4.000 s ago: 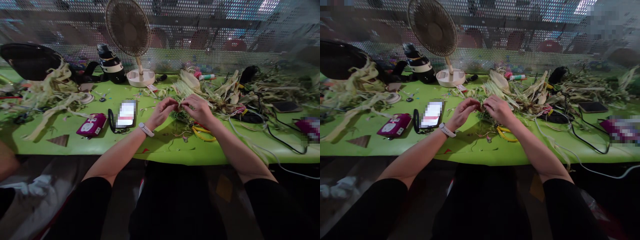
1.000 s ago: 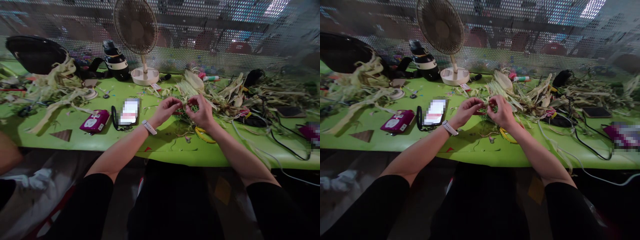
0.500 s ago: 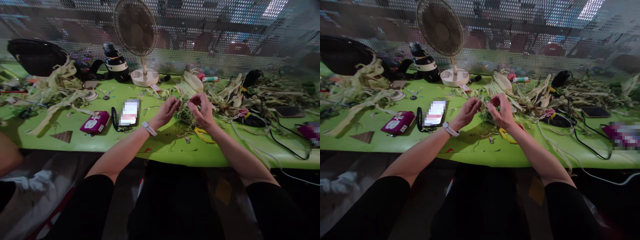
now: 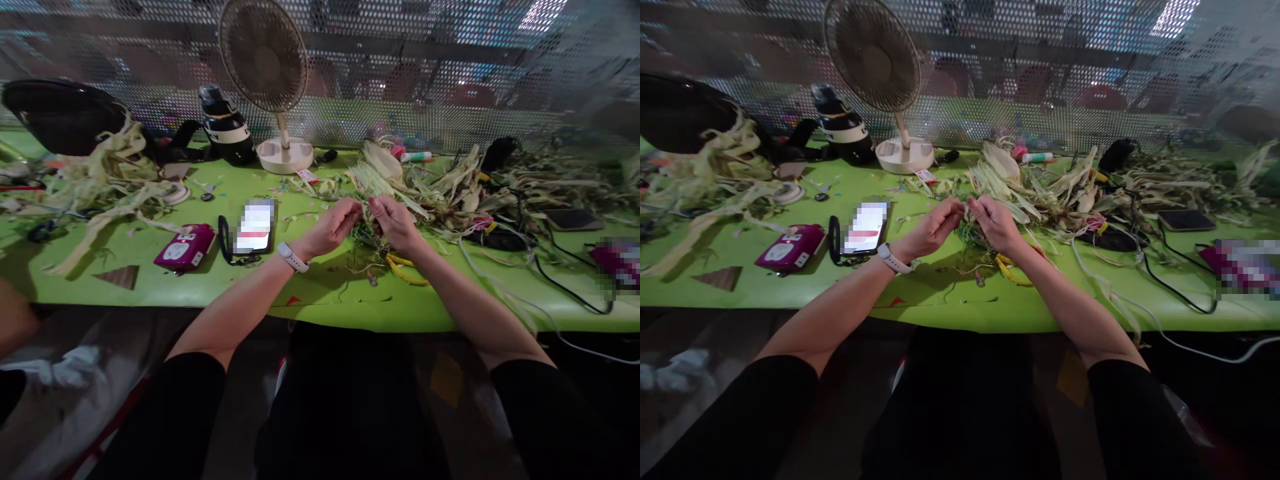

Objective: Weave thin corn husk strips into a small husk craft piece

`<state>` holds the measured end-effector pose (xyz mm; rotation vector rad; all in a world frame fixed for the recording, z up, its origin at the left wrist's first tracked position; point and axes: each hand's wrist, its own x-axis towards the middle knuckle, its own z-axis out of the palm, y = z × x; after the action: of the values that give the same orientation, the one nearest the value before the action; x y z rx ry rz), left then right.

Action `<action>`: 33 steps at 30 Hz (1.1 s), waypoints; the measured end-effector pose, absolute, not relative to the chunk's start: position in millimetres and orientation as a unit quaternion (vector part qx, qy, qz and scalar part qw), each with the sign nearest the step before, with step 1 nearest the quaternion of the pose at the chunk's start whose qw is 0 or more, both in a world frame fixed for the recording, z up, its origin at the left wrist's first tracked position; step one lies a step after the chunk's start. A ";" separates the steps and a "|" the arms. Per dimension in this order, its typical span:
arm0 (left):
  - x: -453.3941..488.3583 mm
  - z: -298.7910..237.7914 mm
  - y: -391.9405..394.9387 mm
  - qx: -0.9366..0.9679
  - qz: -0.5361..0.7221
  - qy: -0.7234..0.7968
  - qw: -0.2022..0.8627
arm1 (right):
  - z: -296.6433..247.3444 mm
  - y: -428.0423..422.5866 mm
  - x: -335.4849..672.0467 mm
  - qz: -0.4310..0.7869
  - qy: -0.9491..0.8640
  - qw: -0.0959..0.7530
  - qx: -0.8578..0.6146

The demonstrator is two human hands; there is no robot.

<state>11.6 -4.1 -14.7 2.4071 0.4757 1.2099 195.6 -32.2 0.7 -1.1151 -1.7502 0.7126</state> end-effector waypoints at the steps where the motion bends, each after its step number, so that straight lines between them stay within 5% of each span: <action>1: 11.8 -15.8 -3.7 0.875 0.423 0.160 0.173 | 2.2 -32.1 195.7 0.288 -0.716 0.445 -0.454; 6: 12.8 -18.3 -4.3 0.897 0.413 0.149 0.059 | 10.0 -37.8 192.0 0.295 -0.727 0.424 -0.452; 17: 7.7 -16.2 -8.1 0.882 0.455 0.127 0.002 | 8.2 -41.8 185.2 0.516 -0.595 0.449 -0.421; 25: 11.2 -17.5 -9.1 0.851 0.504 0.140 0.033 | -7.1 -42.1 182.6 0.291 -0.630 0.587 -0.417; 33: 14.2 -14.7 -17.7 0.836 0.530 0.141 0.019 | -10.9 -40.8 185.0 0.200 -0.662 0.586 -0.422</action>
<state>14.2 -17.7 -14.7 2.5945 0.4387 1.6452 185.0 -40.8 -10.9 -0.9839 -1.5429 0.4674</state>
